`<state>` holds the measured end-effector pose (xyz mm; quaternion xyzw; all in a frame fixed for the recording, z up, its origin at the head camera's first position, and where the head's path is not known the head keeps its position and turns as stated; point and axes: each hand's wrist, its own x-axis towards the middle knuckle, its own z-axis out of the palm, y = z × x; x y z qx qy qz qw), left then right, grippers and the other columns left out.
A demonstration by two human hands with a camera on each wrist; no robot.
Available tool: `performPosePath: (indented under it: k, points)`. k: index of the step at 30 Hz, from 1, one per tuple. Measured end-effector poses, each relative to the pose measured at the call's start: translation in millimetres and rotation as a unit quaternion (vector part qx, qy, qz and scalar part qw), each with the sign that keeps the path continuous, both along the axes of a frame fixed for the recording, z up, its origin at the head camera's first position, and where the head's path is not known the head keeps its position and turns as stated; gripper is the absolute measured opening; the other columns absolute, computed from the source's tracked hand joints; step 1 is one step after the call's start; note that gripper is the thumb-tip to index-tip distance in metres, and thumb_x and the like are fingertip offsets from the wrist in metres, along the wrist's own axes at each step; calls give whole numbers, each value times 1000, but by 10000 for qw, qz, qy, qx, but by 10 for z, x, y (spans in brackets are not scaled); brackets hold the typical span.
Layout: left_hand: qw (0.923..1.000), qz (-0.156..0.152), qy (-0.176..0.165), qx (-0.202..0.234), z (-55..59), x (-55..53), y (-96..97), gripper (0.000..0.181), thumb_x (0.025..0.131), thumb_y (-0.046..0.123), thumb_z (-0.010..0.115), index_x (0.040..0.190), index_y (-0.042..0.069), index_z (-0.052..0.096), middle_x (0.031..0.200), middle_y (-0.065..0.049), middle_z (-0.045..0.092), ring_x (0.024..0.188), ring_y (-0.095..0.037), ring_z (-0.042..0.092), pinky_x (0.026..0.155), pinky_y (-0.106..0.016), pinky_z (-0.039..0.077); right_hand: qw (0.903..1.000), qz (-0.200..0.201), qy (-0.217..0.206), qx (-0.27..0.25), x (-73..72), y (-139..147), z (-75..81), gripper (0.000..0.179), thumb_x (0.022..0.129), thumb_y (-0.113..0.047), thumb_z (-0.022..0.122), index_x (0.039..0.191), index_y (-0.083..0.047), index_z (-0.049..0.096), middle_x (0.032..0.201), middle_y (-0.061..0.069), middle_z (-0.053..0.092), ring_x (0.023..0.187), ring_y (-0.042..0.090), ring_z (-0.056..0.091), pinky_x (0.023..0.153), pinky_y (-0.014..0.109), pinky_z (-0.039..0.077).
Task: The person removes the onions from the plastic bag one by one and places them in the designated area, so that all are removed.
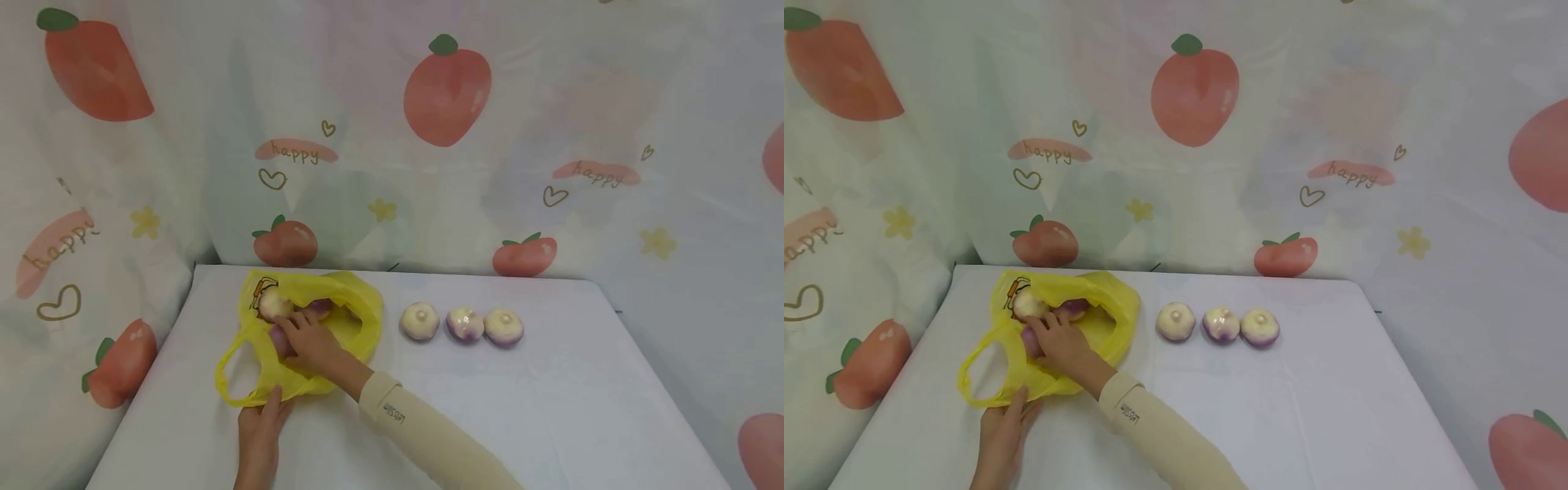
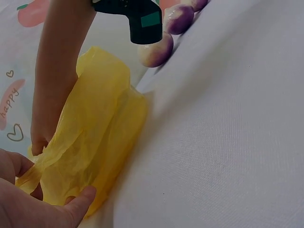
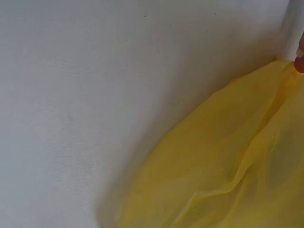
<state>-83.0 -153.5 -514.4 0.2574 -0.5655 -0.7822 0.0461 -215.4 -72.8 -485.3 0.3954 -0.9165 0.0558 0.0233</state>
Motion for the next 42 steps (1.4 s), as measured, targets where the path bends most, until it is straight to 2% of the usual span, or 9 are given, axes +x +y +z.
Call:
performPosePath:
  k: [7,10,14,18,24,29,32,36,42]
  points:
    - [9999,110,-4,-87,-60,-23,-11,64,95,35,55,142,0,27,138,-16,35,119,-19,47,92,-26,49,9961,190,835,209,24,-28,-18,52,88,-41,62,133,-17,46,128,3,45,124,25,38,102,25,40]
    - [9999,77,-52,-106,-26,-14,-3,62,96,33,54,142,0,27,138,-15,35,117,-18,47,93,-26,49,9938,80,1095,198,46,-43,-38,49,88,-39,62,131,-18,49,121,7,46,117,28,43,81,23,54]
    - [9998,-51,-169,-115,41,-3,-1,60,99,29,49,144,0,23,139,-15,33,121,-20,43,97,-29,46,9930,-13,1169,144,84,-50,-59,41,88,-34,64,123,-16,53,115,11,45,108,29,45,57,17,54]
    - [9996,-78,-266,-102,61,-6,-13,59,99,28,47,145,0,22,141,-16,32,124,-24,40,99,-32,44,9933,55,1097,373,110,-51,-56,33,89,-28,63,113,-10,49,112,10,45,106,24,44,70,18,51]
    - [9991,-60,-394,-142,38,-11,-24,60,100,29,46,146,2,20,143,-16,31,127,-26,38,99,-32,44,9898,-56,1165,814,158,-38,-79,51,90,-29,62,129,-5,41,108,11,43,100,21,41,82,28,45]
    - [9996,45,-260,-102,-114,-26,-40,65,95,38,54,144,4,27,139,-12,36,120,-16,46,94,-26,48,9978,-532,94,391,176,-7,-108,56,87,-32,68,128,-7,39,119,14,37,99,26,44,66,19,49]
    - [9998,136,-150,-48,-159,-27,-34,68,92,40,58,142,3,30,137,-12,38,116,-14,49,92,-26,50,9930,-962,-681,15,158,16,-117,64,83,-36,72,131,-10,37,124,14,33,97,27,45,58,18,49]
    - [9998,154,-120,-69,-86,-9,-3,67,95,38,55,142,-1,28,138,-18,35,120,-24,45,94,-32,49,9890,-1114,-935,-274,121,58,-103,66,82,-38,72,131,-10,37,125,16,34,98,27,46,65,19,51]
    - [9998,84,-204,-12,37,17,20,61,98,33,50,142,0,26,138,-15,34,122,-25,43,95,-31,49,9826,-926,-929,-1317,77,137,37,71,79,-27,76,135,-9,37,125,19,33,108,30,42,83,19,50]
